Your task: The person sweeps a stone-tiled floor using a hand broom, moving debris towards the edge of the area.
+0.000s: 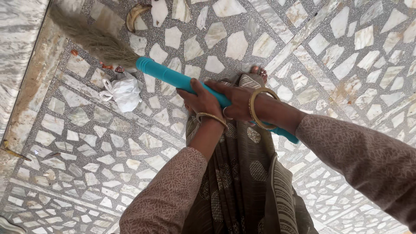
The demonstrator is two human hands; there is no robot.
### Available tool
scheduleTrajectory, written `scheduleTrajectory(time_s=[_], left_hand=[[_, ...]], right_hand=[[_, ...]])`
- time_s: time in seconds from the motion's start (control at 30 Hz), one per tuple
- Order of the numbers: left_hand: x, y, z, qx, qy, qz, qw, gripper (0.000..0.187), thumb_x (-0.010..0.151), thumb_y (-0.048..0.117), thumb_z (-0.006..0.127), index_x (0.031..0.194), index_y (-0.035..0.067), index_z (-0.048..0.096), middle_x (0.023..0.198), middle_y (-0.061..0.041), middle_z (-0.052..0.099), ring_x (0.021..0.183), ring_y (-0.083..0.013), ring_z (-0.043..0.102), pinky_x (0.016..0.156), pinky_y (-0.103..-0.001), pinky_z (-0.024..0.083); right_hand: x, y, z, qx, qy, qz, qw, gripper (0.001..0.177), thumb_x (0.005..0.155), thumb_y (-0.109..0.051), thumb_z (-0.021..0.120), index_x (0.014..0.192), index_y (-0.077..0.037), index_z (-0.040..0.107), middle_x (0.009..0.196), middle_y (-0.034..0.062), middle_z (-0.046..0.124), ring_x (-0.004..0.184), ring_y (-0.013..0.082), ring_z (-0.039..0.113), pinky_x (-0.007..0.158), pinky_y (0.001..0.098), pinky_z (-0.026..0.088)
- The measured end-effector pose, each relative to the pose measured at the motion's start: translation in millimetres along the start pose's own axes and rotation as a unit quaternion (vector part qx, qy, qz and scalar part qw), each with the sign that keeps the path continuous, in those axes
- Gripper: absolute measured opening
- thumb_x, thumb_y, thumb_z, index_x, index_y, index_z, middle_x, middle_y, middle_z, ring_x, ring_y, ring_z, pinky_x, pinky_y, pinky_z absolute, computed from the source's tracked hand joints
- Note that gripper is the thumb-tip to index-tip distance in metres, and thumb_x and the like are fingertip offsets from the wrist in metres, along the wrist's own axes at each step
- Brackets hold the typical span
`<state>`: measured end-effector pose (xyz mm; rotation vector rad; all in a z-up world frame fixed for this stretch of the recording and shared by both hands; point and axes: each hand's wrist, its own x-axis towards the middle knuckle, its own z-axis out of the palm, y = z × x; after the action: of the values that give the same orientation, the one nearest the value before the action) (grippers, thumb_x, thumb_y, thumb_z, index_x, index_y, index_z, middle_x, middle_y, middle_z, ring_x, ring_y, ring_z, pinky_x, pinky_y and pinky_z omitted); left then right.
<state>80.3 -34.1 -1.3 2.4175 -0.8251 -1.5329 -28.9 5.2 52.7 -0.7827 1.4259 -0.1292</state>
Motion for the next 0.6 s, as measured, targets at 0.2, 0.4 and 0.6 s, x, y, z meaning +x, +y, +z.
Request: scheduleTrajectory(time_s=[0.2, 0.4, 0.6], left_hand=[[-38.8, -3.2, 53.9, -0.183, -0.143, 0.096, 0.968, 0.081, 0.101, 0.041, 0.044, 0.161, 0.004, 0.005, 0.152, -0.027, 0.038, 0.132, -0.0383, 0.054, 0.104, -0.044, 0.052], [-9.1, -18.5, 101.9, -0.143, -0.14, 0.122, 0.972, 0.081, 0.101, 0.043, 0.049, 0.162, 0.002, 0.015, 0.153, -0.029, 0.043, 0.133, -0.0398, 0.054, 0.104, -0.046, 0.049], [58.2, -47.3, 28.9, -0.132, -0.026, 0.032, 0.99, 0.08, 0.098, 0.041, 0.051, 0.16, 0.005, 0.017, 0.141, -0.027, 0.053, 0.117, -0.0374, 0.065, 0.091, -0.044, 0.058]], right_hand=[[-53.7, -5.4, -30.5, 0.003, 0.061, 0.129, 0.99, 0.101, 0.079, -0.016, 0.067, 0.164, -0.042, 0.018, 0.114, 0.013, 0.07, 0.052, 0.0272, 0.07, 0.05, 0.0456, 0.061], [-43.7, 6.3, -54.0, -0.016, 0.096, 0.166, 0.981, 0.098, 0.085, -0.012, 0.063, 0.166, -0.038, 0.014, 0.093, 0.0255, 0.078, 0.056, 0.0285, 0.07, 0.053, 0.0427, 0.059], [15.1, 7.2, -2.7, -0.059, 0.041, -0.003, 0.997, 0.096, 0.078, -0.025, 0.073, 0.161, -0.029, 0.023, 0.129, 0.0202, 0.064, 0.097, 0.037, 0.073, 0.083, 0.0496, 0.059]])
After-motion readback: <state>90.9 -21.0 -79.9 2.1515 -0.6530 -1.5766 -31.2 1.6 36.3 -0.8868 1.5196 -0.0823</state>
